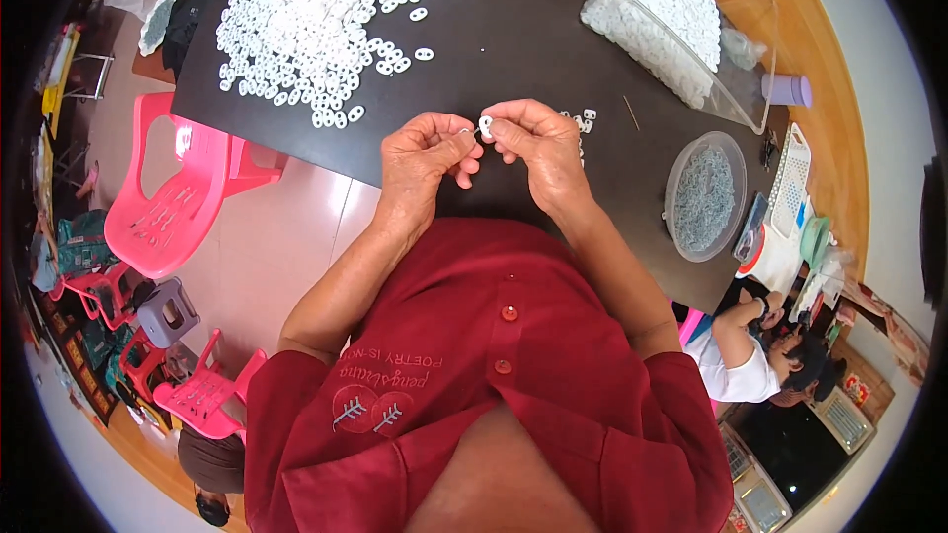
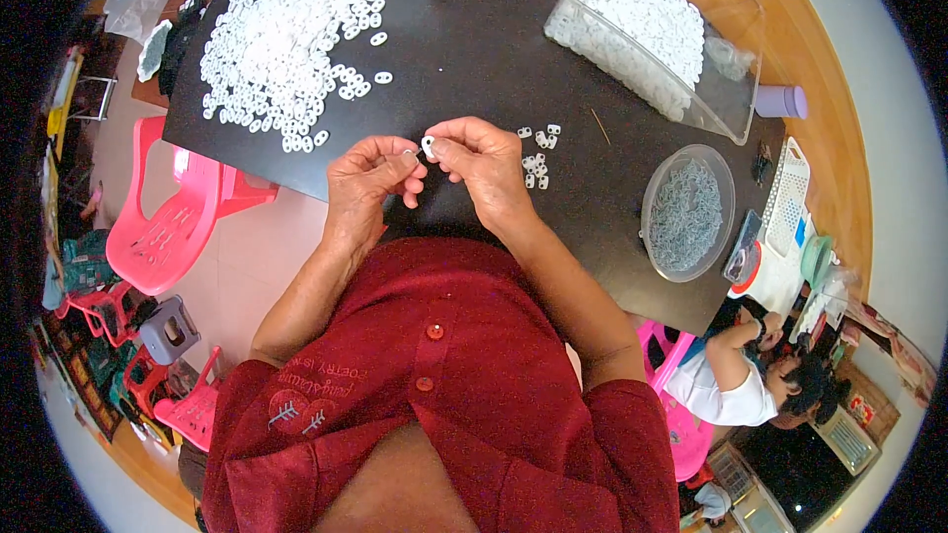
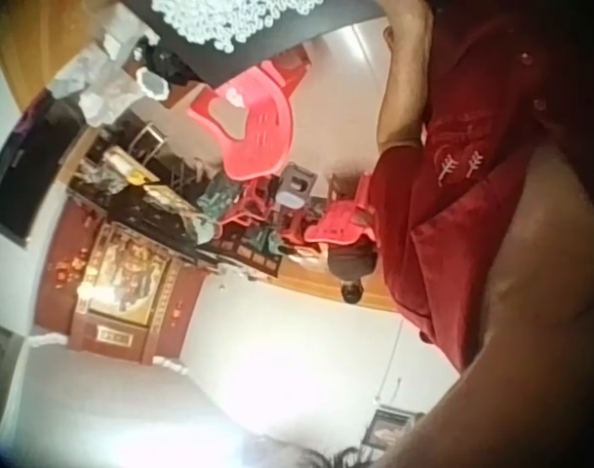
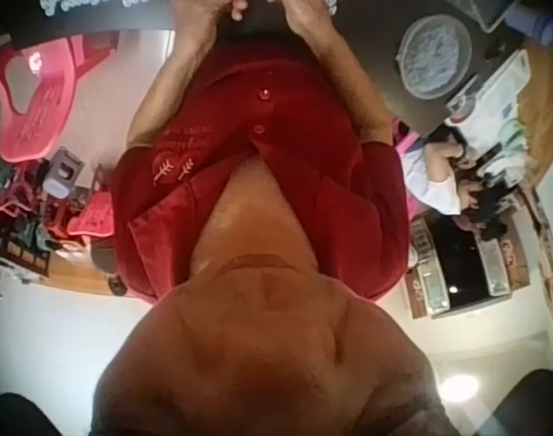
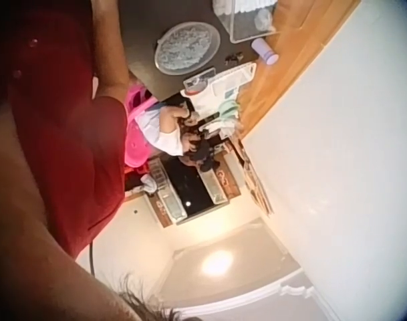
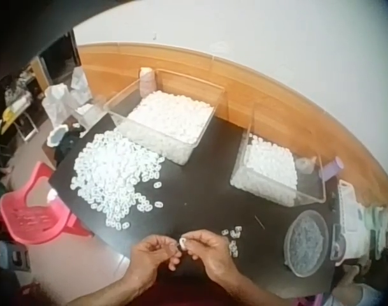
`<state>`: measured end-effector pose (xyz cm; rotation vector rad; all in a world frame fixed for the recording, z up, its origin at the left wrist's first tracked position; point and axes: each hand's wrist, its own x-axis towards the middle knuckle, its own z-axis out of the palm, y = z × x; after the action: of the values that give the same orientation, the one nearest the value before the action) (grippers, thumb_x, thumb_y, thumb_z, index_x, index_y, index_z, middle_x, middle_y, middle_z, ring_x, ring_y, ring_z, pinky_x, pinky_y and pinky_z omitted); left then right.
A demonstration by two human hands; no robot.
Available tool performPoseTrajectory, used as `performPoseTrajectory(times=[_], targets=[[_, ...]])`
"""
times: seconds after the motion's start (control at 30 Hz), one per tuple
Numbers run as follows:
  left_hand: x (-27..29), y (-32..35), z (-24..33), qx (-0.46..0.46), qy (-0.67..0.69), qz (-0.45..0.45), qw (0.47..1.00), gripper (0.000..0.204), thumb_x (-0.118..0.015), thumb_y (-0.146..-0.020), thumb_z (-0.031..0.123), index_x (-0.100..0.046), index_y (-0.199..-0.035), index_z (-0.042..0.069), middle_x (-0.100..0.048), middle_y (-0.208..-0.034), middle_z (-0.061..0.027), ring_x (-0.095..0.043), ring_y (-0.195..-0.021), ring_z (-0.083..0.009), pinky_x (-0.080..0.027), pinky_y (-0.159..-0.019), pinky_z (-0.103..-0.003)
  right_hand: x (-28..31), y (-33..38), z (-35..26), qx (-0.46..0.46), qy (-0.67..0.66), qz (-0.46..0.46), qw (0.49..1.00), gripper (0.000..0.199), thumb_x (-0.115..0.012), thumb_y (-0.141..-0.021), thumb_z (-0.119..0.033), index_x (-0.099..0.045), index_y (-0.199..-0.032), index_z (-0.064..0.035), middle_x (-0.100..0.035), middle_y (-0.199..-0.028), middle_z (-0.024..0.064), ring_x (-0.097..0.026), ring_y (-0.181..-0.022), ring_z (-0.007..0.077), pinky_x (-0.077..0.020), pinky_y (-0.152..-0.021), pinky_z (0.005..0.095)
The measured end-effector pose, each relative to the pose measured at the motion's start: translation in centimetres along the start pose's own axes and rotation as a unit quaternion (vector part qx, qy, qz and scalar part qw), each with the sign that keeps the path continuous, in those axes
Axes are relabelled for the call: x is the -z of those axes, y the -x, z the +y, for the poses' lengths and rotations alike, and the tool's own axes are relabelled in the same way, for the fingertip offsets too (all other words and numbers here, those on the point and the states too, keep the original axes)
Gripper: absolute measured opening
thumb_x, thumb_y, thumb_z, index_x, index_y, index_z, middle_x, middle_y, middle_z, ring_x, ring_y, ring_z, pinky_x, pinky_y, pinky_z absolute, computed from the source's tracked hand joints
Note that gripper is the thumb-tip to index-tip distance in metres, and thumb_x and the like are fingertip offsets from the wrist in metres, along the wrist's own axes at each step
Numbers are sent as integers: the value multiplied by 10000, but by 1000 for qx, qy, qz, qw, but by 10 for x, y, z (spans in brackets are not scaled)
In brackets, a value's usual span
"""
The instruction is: Assembling small white plastic fasteners by hand on a workshop table.
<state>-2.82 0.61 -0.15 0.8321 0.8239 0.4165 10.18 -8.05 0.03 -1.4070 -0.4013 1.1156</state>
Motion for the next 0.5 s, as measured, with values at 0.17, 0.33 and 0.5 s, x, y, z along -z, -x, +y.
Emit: performPoseTrajectory(times=[0.17, 0.33, 0.5], targets=[[0, 1, -1, -5, -8, 1, 1000, 100, -609, -831, 38, -587, -901, -28, -632, -742, -106, -591, -578, -127, -479, -474, -229, -3, 1, 2, 15, 23, 19, 999, 139, -619, -819, -59, -653, -944, -10, -644, -792, 19, -545, -660, 60, -422, -565, 192], [-1, 2, -3, -8, -13, 6, 1000, 94, -603, -828, 25, -588, -904, -29, -629, -737, -104, -589, -581, -129, -474, -474, -228, -6, 2, 5, 16, 35, 30, 999, 130, -625, -815, -63, -662, -928, -10, -643, -781, 17, -544, -657, 59, -418, -563, 189], [1, 2, -5, -13, -20, 2, 1000, 93, -602, -827, 24, -590, -904, -28, -628, -736, -100, -588, -587, -127, -472, -479, -228, -6, 1, 9, 35, 49, 32, 998, 140, -633, -810, -69, -663, -932, -8, -643, -781, 15, -540, -655, 55, -414, -563, 186]])
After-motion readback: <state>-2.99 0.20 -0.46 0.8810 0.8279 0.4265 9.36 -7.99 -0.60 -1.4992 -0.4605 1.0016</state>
